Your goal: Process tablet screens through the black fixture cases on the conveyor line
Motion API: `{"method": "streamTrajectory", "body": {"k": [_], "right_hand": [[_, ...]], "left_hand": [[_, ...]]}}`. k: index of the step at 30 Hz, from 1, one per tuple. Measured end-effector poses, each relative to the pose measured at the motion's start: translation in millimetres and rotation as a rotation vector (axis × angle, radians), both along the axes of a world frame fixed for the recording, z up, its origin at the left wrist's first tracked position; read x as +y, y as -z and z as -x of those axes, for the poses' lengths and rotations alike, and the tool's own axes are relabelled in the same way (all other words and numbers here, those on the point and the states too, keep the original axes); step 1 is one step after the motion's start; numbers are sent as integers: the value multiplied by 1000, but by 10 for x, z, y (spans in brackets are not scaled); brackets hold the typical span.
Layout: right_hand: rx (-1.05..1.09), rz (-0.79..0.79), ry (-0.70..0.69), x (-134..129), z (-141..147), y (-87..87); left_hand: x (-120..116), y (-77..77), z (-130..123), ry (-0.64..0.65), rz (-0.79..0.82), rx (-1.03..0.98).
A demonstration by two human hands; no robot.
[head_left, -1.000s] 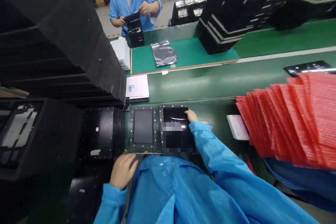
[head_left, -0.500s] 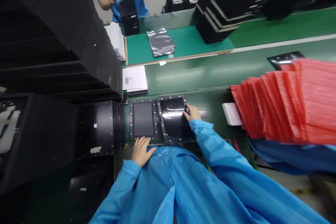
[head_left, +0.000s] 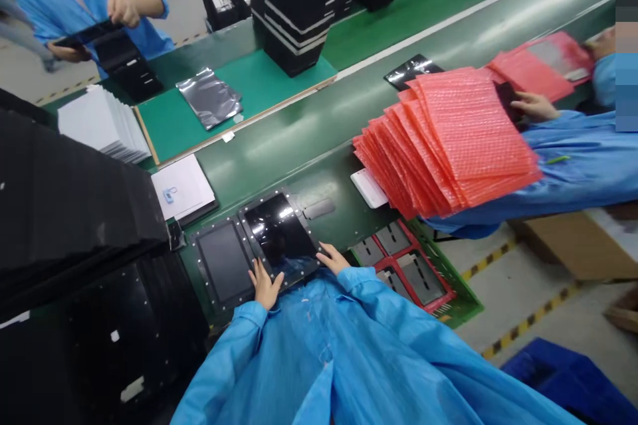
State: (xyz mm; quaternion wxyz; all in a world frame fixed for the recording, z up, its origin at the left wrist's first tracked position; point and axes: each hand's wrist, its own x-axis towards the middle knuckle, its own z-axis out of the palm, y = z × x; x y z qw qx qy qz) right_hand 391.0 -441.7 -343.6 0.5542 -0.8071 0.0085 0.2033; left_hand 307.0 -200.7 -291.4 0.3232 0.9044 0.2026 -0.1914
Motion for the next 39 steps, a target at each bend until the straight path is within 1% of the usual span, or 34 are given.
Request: {"method": "streamTrajectory", "body": {"k": [3,5,7,8,10,13,15,16,18,20,22,24,26,27,28,29,30,31,33,34,35,36,37,39], "right_hand": [[-29,-79,-176,-61,-41,57],[-50,-89,-244,-43,-95,70],[-72,-83,-296,58,-259,34],[-82,-81,-320,143,-398,-8],[-93,-80,-350,375,-774,-144],[-107,-90,-297,765,-1392,-397],[-120,-103,-236,955,-1662,-504],[-122,-109,-208,1012,-1730,-522],[-119,-122,-162,1057,-1754,-502],[-123,-123,-133,1044,-1709,-451],[-139,-113,-125,1028,-1690,-409],[-155,-104,-128,1046,-1734,-390],[-165,-98,-131,1091,-1813,-403],[-175,-93,-132,1112,-1850,-422],[-187,-87,-133,1125,-1880,-449],[-203,-80,-132,1129,-1898,-482],[-221,-72,-129,1120,-1903,-519],[-239,-64,-126,1101,-1895,-557],[-279,-48,-112,1043,-1850,-632],[-329,-26,-117,1013,-1818,-667],[-407,7,-141,990,-1785,-701],[-511,48,-187,979,-1753,-732],[-631,92,-261,982,-1723,-758],[-859,161,-467,1026,-1680,-789]], "left_hand": [[-38,4,69,-96,-12,59],[-58,-58,65,-141,-18,84],[-28,-169,-70,-171,-30,73],[13,-240,-204,-191,-45,49],[138,-396,-592,-272,-78,-4],[335,-595,-1257,-415,-99,-50],[396,-641,-1547,-468,-102,-58],[400,-634,-1615,-481,-104,-64],[373,-588,-1618,-504,-105,-93],[338,-543,-1547,-508,-112,-141],[325,-534,-1525,-498,-141,-171],[328,-566,-1585,-481,-189,-151],[297,-630,-1642,-477,-242,-133],[251,-662,-1624,-484,-261,-137],[183,-681,-1556,-474,-282,-155],[94,-677,-1430,-417,-306,-186],[-6,-644,-1248,-302,-337,-228],[-109,-579,-1023,-135,-382,-278],[-283,-376,-526,359,-453,-411],[-341,-259,-303,551,-487,-483],[-375,-147,-124,689,-522,-563],[-387,-47,-3,776,-550,-650],[-381,35,60,816,-568,-744],[-340,144,42,816,-564,-912]]}}
